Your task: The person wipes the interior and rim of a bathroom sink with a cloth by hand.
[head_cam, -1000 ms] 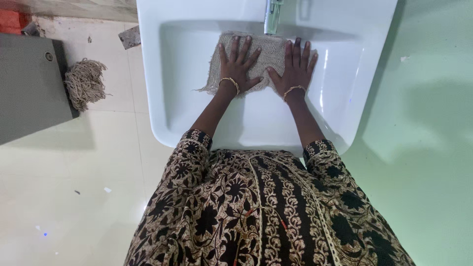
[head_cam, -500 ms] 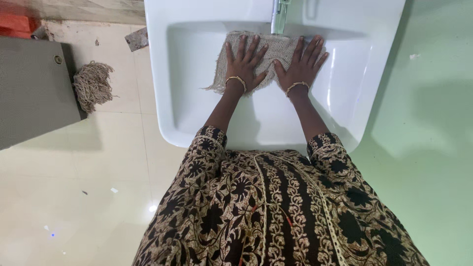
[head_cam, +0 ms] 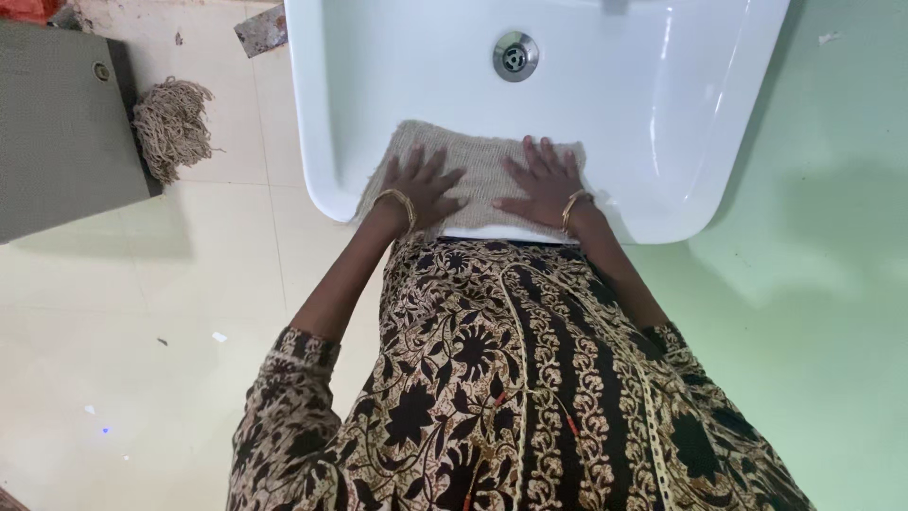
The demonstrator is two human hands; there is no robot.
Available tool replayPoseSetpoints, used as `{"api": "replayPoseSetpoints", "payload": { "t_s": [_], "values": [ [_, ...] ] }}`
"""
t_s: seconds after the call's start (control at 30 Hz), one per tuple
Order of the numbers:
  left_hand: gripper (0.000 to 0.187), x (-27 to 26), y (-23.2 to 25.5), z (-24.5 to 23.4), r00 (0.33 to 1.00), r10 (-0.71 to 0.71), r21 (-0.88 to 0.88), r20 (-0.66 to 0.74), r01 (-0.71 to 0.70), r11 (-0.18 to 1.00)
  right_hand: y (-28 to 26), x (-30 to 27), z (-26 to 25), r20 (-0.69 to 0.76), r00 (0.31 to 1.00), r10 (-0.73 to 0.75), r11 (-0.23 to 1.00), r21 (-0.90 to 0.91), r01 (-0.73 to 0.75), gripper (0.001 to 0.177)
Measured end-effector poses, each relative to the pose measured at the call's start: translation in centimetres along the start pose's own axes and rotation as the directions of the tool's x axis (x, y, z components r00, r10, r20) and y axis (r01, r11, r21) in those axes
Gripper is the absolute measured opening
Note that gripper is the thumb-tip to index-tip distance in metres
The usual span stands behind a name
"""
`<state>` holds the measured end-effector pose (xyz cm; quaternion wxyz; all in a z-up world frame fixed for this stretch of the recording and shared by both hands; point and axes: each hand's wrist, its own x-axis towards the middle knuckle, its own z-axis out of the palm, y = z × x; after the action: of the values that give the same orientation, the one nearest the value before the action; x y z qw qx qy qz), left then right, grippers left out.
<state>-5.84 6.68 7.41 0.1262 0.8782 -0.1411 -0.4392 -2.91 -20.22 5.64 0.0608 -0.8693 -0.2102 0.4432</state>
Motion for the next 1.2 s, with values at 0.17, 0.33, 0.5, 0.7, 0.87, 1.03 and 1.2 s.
{"api": "replayPoseSetpoints", "payload": {
  "t_s": [0.17, 0.33, 0.5, 0.7, 0.87, 1.03, 1.2],
  "values": [
    [0.069, -7.1, -1.3, 1.2, 0.959, -0.244, -0.095, -0.145, 0.232, 0.968, -4.4, -0.5, 0.4, 0.045, 0.978, -0.203, 0.979, 0.008, 0.203, 0.106],
    [0.059, -7.7, -4.7, 2.4, 0.770, -0.379, -0.155, -0.513, 0.351, 0.923, -8.8, 6.3, 1.9, -0.027, 0.905, -0.424, 0.906, -0.018, 0.423, 0.100],
    [0.061, -2.0, -9.2, 1.2, 0.684, -0.216, 0.121, -0.696, 0.409, 0.905, -13.1, 16.4, 0.3, -0.141, 0.848, -0.511, 0.844, -0.270, 0.463, 0.083],
    [0.070, 9.7, -11.2, -4.3, 0.643, -0.104, 0.341, -0.759, 0.529, 0.777, -7.0, 26.7, -6.0, -0.262, 0.839, -0.476, 0.826, -0.460, 0.325, 0.080],
    [0.069, 15.7, -10.5, -6.4, 0.646, -0.165, 0.225, -0.746, 0.478, 0.849, -1.6, 28.7, -7.3, -0.404, 0.761, -0.509, 0.824, -0.486, 0.293, 0.087],
    [0.072, 16.3, -7.1, -6.9, 0.635, -0.262, 0.072, -0.726, 0.450, 0.890, 0.1, 25.9, -6.8, -0.475, 0.777, -0.413, 0.878, -0.433, 0.201, 0.091],
    [0.080, 19.4, 2.2, -7.7, 0.785, -0.318, -0.064, -0.531, 0.338, 0.939, 10.2, 18.5, -7.0, -0.483, 0.852, -0.202, 0.961, -0.267, 0.076, 0.090]
  ]
}}
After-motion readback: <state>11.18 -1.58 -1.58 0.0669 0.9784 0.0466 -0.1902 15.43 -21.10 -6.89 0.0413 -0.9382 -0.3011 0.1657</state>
